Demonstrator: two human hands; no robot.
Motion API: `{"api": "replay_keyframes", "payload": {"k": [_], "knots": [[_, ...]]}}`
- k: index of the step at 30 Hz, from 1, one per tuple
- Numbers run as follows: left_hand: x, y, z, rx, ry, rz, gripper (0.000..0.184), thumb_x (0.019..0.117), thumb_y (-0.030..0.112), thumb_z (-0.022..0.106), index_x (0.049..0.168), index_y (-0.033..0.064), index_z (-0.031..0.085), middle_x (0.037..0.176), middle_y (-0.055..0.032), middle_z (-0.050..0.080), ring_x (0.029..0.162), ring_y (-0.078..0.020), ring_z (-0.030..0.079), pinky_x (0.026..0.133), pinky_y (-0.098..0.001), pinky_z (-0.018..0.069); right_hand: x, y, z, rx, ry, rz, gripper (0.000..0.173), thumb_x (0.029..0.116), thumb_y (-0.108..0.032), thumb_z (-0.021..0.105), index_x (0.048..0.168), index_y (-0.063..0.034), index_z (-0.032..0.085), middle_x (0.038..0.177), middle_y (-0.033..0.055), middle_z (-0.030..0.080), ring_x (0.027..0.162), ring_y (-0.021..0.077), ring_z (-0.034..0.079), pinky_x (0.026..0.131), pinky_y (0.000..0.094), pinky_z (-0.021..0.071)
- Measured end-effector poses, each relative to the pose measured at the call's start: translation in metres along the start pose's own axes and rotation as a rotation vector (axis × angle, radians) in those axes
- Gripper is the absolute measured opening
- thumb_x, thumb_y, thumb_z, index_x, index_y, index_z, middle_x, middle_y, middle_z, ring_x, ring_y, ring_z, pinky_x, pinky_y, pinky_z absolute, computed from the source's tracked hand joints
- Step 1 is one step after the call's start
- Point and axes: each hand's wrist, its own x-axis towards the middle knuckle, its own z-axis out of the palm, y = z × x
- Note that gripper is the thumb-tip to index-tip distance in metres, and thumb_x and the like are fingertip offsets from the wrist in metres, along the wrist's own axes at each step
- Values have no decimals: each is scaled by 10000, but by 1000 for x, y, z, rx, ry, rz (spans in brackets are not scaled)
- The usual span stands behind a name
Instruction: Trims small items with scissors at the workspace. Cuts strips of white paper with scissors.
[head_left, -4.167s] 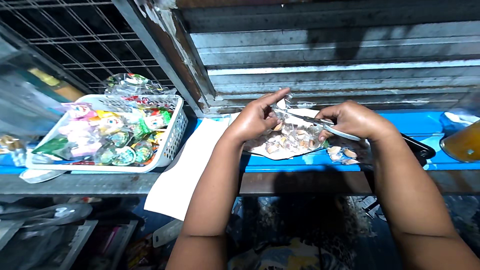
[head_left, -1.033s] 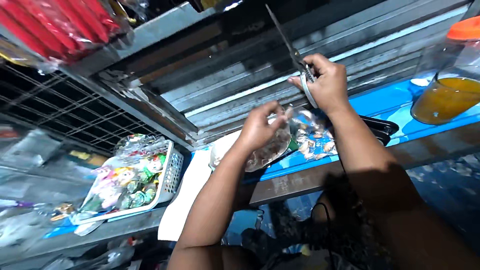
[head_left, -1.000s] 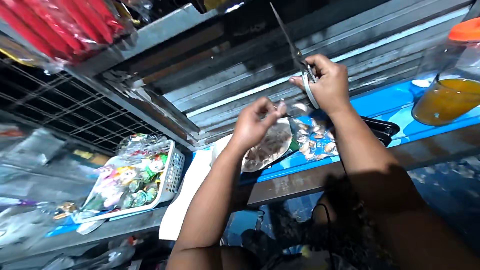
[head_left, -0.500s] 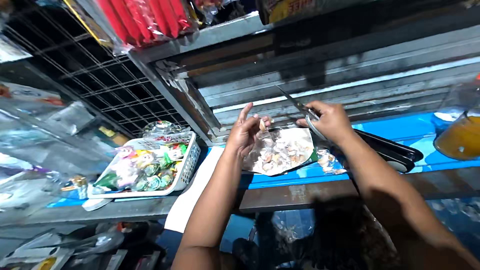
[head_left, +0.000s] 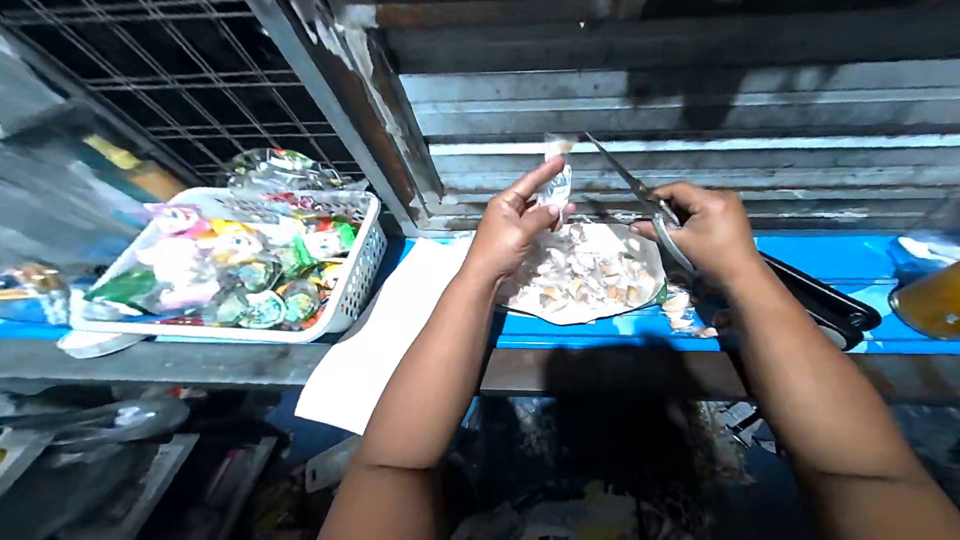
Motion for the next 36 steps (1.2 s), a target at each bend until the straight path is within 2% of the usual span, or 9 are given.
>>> {"api": "replay_keyframes", "payload": {"k": [7,10,15,18,22,27,30,33,36], "knots": [[4,1,-14,85,14,-30,760,979,-24,536,1631,45,150,1665,-151,232,1285,-139,576,1033,-272,509,-2,0,5,-18,-11,-38,440,870,-376,804,1136,-34,723,867,157,713,726,281,662,686,534,526],[4,4,-11,-45,61,-131,737,1005,-11,524,1633,83,149,1581,-152,367,1152,-169,647,919,-306,575,-1,-1,5,-21,-14,-23,427,870,-371,809,1136,-48,725,877,154,720,745,291,675,703,551,531],[-1,10,2,-239,47,-182,718,1028,-8,460,1641,135,114,1546,-141,415,1180,-209,648,941,-342,581,-1,-1,2,-14,5,-24,416,874,-368,803,1132,-50,727,885,153,724,760,293,681,707,552,531],[3,9,-3,398,-15,-306,697,1023,116,586,1622,73,233,1530,-175,458,1161,-189,643,956,-338,554,-1,-2,2,-28,11,-40,412,876,-363,800,1127,-44,730,873,156,721,746,296,678,691,553,530],[6,6,-12,1140,-124,-393,389,1044,245,575,1412,119,603,1145,-175,714,1052,-364,687,950,-625,500,-1,-3,1,-50,-6,-29,434,879,-393,796,1141,-54,727,896,167,725,773,325,687,705,574,531],[-2,14,-18,1136,-334,-95,231,968,25,609,1147,63,750,1138,-145,705,1153,-325,628,1020,-535,470,-2,-5,-2,-48,-1,-13,434,881,-389,794,1144,-51,729,889,166,727,771,330,688,705,579,527],[-6,14,-9,1029,-501,-101,270,891,-6,682,1138,79,752,1153,-106,696,1176,-286,606,1029,-495,471,-2,-7,0,-38,-5,-9,407,880,-380,797,1128,-63,731,880,159,727,766,331,690,693,587,526],[-7,15,-1,1004,-588,-193,222,895,87,736,1116,89,751,1158,-79,684,1149,-258,599,981,-466,484,-2,-8,3,0,-10,10,403,879,-359,802,1135,-58,729,882,146,722,754,301,679,695,559,534],[-8,11,0,1036,-611,-216,327,875,361,801,1070,103,752,1121,-75,684,1107,-266,608,940,-509,492,-4,-13,6,73,-76,77,398,875,-307,818,1176,-72,709,875,114,717,742,239,671,712,495,547]]}}
